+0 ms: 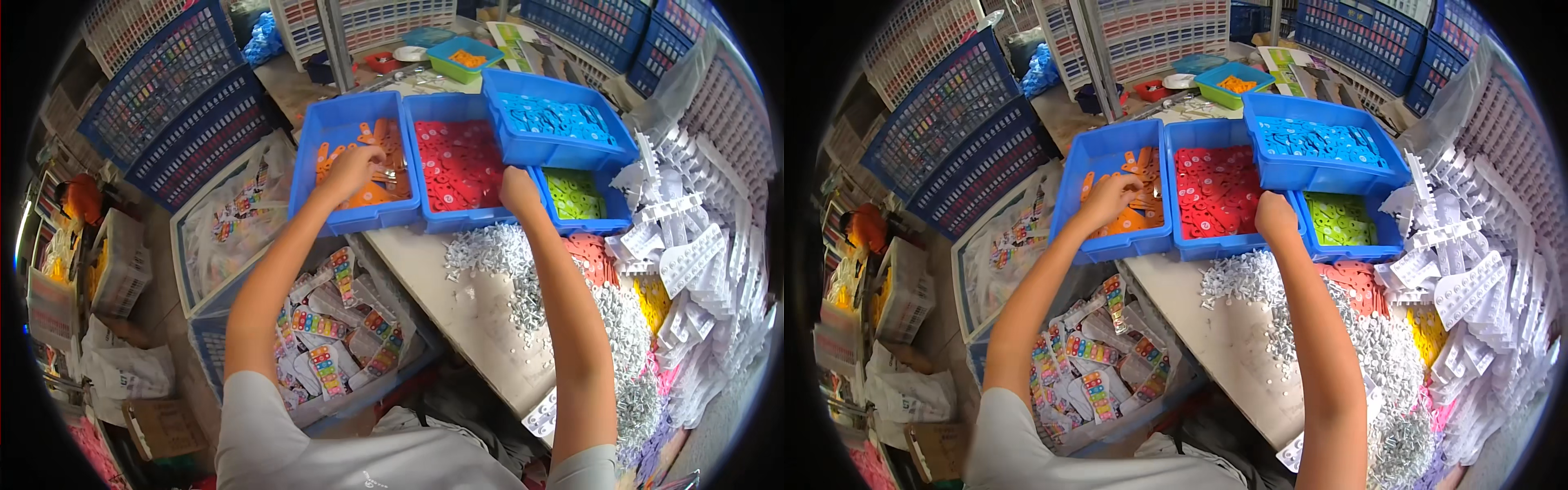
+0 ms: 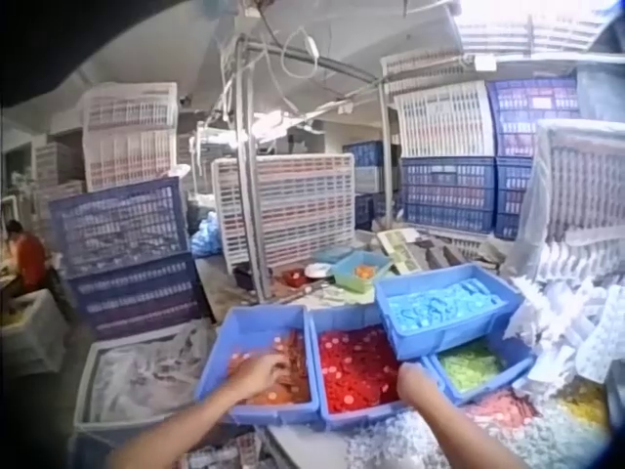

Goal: Assembling colorful toy xylophones by placing plastic keys onto a base.

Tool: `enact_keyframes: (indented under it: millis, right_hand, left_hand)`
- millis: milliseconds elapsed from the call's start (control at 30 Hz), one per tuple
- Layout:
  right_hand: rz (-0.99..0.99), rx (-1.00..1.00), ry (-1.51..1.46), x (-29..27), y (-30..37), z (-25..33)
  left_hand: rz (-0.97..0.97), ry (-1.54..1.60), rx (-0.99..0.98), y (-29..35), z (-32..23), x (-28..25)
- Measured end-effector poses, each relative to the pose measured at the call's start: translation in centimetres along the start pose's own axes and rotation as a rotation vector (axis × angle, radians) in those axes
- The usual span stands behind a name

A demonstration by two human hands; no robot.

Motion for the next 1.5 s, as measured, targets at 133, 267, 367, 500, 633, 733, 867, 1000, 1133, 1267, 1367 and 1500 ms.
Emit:
enact_keyframes:
  millis: [133, 267, 367, 500, 633, 733, 867, 1000, 1133, 1267, 1367, 1500]
  right_hand:
    - [-0.002, -0.087, -0.154, -0.9, 0.8, -0.4]
    - [-0.1, -0.138, -0.387, -6.0, 5.1, 1.3]
    - [-0.223, -0.229, -0.639, -10.9, 9.8, 1.7]
    - [-0.267, -0.177, -0.632, -15.9, 18.1, -2.2]
    - [-0.283, 0.004, -0.548, -18.5, 24.8, -9.6]
    - [-0.261, 0.235, -0.546, -19.6, 29.1, -15.3]
    - [-0.345, 0.463, -0.595, -19.8, 34.0, -21.1]
    - [-0.305, 0.478, -0.41, -18.5, 35.7, -23.1]
    - [-0.241, 0.44, -0.319, -16.0, 35.9, -23.8]
    - [-0.256, 0.331, -0.298, -14.8, 35.3, -23.6]
    - [-0.253, 0.308, -0.27, -13.2, 34.6, -23.5]
    - [-0.253, 0.349, -0.221, -12.1, 34.7, -23.7]
  left_hand:
    - [0.157, -0.044, 0.013, -1.6, 4.3, 4.0]
    - [0.153, 0.042, 0.037, -1.9, 6.2, 4.8]
    - [0.233, 0.273, -0.123, -0.9, 9.2, 5.7]
    - [0.226, 0.294, -0.231, -1.1, 7.4, 4.7]
    - [0.113, 0.181, -0.206, -0.9, 9.2, 3.8]
    - [-0.18, 0.293, -0.126, -1.0, 10.5, 1.6]
    - [-0.496, 0.634, -0.187, -3.3, 1.6, -0.9]
    - [-0.286, 0.857, -0.126, -2.9, -14.2, -0.8]
    - [0.075, 1.053, 0.08, -1.8, -27.4, 5.0]
    - [0.347, 0.943, 0.239, -0.2, -35.2, 11.9]
    - [0.482, 1.072, 0.144, 0.2, -38.9, 16.2]
    - [0.633, 1.039, -0.056, 0.3, -41.5, 19.8]
Point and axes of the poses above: each hand's wrist, its own y-axis away from the middle knuckle, its own x-axis out of the palm, z = x × y, the point moved 6 cm from there along -y, towards the middle knuckle, and after that the axes turned 13 degrees about x, right-handed, at the moved point
